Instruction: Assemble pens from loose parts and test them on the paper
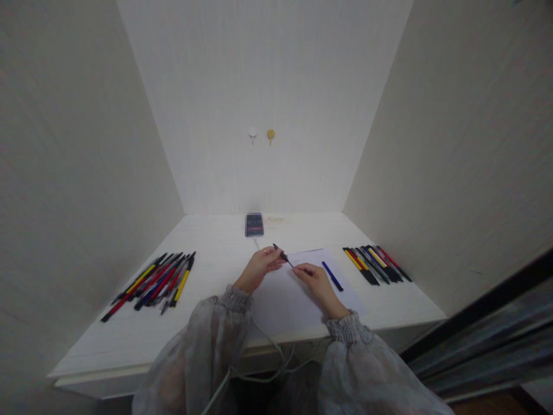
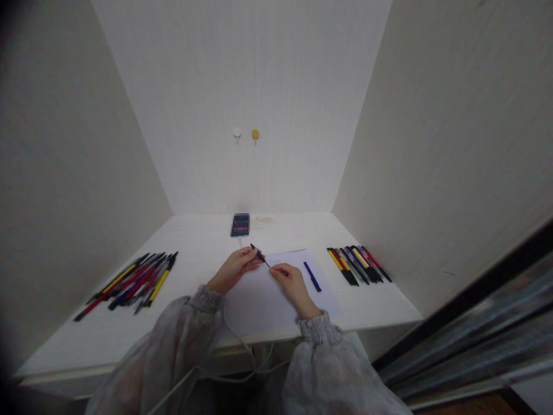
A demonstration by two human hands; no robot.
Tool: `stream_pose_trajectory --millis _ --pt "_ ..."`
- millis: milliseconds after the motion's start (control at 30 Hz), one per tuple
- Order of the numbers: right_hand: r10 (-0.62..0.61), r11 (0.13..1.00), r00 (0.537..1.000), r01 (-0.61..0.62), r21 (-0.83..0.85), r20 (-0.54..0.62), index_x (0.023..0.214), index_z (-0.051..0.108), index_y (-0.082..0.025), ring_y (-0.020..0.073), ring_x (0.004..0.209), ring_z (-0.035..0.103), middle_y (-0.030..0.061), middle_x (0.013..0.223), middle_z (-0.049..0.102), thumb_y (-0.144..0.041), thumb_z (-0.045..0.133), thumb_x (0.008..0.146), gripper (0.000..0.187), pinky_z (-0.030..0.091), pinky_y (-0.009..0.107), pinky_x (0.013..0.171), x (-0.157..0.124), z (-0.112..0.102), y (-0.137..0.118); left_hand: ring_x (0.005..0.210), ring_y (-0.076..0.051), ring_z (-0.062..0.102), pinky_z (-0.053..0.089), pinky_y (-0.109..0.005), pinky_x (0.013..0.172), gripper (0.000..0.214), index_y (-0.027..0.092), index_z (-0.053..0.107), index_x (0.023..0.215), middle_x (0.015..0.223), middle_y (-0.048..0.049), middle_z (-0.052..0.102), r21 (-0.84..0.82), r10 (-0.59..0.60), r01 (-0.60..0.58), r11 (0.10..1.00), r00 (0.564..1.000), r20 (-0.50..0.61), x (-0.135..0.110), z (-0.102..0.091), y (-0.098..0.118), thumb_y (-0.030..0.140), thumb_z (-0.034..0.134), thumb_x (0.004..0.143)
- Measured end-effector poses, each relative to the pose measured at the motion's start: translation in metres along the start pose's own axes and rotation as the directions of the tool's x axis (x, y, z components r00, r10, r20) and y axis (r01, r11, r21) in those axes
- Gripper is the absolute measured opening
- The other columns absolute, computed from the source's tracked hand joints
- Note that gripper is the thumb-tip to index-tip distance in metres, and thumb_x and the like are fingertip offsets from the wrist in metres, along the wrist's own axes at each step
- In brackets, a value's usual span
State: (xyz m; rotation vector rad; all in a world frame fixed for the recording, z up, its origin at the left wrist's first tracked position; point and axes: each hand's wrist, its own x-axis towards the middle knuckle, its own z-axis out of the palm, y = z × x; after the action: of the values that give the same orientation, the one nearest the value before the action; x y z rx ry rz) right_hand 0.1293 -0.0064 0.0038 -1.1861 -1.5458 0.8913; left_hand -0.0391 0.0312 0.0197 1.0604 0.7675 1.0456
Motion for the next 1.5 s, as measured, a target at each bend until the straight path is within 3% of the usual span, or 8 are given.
stream_pose_trajectory --millis 167,400,600,833,1000,1167,1333,1500 --pt "-0.064 0.997 0.985 0.054 -0.06 -0.162 0.073 0.065 -0.017 0.0165 0.071 0.056 0.005 0.075 0.065 -0.033 0.055 0.07 0.02 0.042 0.028 0.068 0.002 -0.003 0.005 0.074 -0.013 0.058 0.041 -0.022 0.065 0.028 0.013 0.061 0.08 0.078 -0.0052 0.063 0.148 -0.012 0.007 0.989 0.999 0.032 0.0 0.002 -0.006 0.035 0.064 0.064" --pt "-0.227 0.965 0.946 0.186 -0.187 -0.233 0.072 0.063 -0.017 0.0151 0.068 0.053 0.0038 0.072 0.06 -0.031 0.054 0.073 0.016 0.042 0.027 0.064 -0.001 -0.004 0.007 0.066 -0.011 0.056 0.041 -0.023 0.063 0.023 0.013 0.063 0.08 0.072 -0.0034 0.064 0.307 0.021 -0.043 0.951 0.997 0.076 0.003 -0.002 -0.009 0.026 0.066 0.061" --pt "-0.23 0.973 0.918 0.217 -0.074 -0.322 0.079 0.056 -0.018 0.014 0.067 0.054 0.0011 0.071 0.057 -0.026 0.059 0.068 0.013 0.043 0.029 0.067 0.0 -0.003 0.005 0.068 -0.012 0.056 0.042 -0.025 0.068 0.027 0.011 0.063 0.079 0.076 -0.0049 0.064 0.335 0.021 -0.096 0.937 0.975 0.22 0.006 0.001 -0.018 0.022 0.07 0.055" --pt "-0.23 0.95 0.929 0.28 0.14 -0.29 0.098 0.051 -0.02 0.0135 0.073 0.056 0.0 0.074 0.057 -0.023 0.059 0.07 0.029 0.044 0.03 0.074 0.0 0.001 0.005 0.06 -0.009 0.052 0.038 -0.022 0.058 0.032 0.013 0.063 0.087 0.071 -0.0021 0.062 0.398 0.002 -0.114 0.91 0.963 0.27 0.006 0.005 -0.025 0.028 0.067 0.059" --pt "-0.194 0.964 0.953 0.229 0.135 -0.232 0.108 0.052 -0.019 0.0138 0.075 0.057 0.0022 0.08 0.059 -0.029 0.052 0.076 0.033 0.045 0.031 0.075 0.0 -0.001 0.008 0.057 -0.008 0.051 0.038 -0.023 0.057 0.034 0.012 0.06 0.086 0.068 -0.0008 0.058 0.29 0.003 -0.099 0.952 0.949 0.314 0.006 0.011 -0.029 0.026 0.07 0.056" --pt "-0.211 0.953 0.953 0.249 0.17 -0.215 0.122 0.041 -0.02 0.0142 0.079 0.057 0.0027 0.083 0.061 -0.03 0.051 0.077 0.048 0.043 0.034 0.08 -0.001 0.0 0.003 0.062 -0.01 0.053 0.04 -0.024 0.061 0.034 0.011 0.057 0.082 0.072 -0.0029 0.059 0.262 0.022 -0.103 0.96 0.955 0.294 0.002 0.017 -0.024 0.027 0.071 0.055" --pt "-0.146 0.958 0.916 0.225 0.18 -0.373 0.109 0.052 -0.017 0.0142 0.074 0.057 0.0055 0.085 0.062 -0.033 0.051 0.076 0.037 0.046 0.033 0.074 -0.001 -0.005 0.001 0.066 -0.01 0.054 0.04 -0.026 0.065 0.03 0.011 0.055 0.077 0.074 -0.0044 0.06 0.268 0.062 -0.14 0.953 0.958 0.281 -0.001 0.018 -0.015 0.03 0.069 0.059" --pt "-0.14 0.99 0.835 0.136 -0.047 -0.531 0.086 0.063 -0.014 0.0168 0.072 0.057 0.0066 0.078 0.064 -0.038 0.052 0.073 0.03 0.045 0.032 0.069 0.006 -0.04 0.001 0.073 -0.012 0.054 0.039 -0.028 0.073 0.027 0.012 0.052 0.076 0.076 -0.0043 0.059 0.184 0.122 -0.17 0.968 0.961 0.247 -0.001 0.017 -0.013 0.03 0.066 0.062"
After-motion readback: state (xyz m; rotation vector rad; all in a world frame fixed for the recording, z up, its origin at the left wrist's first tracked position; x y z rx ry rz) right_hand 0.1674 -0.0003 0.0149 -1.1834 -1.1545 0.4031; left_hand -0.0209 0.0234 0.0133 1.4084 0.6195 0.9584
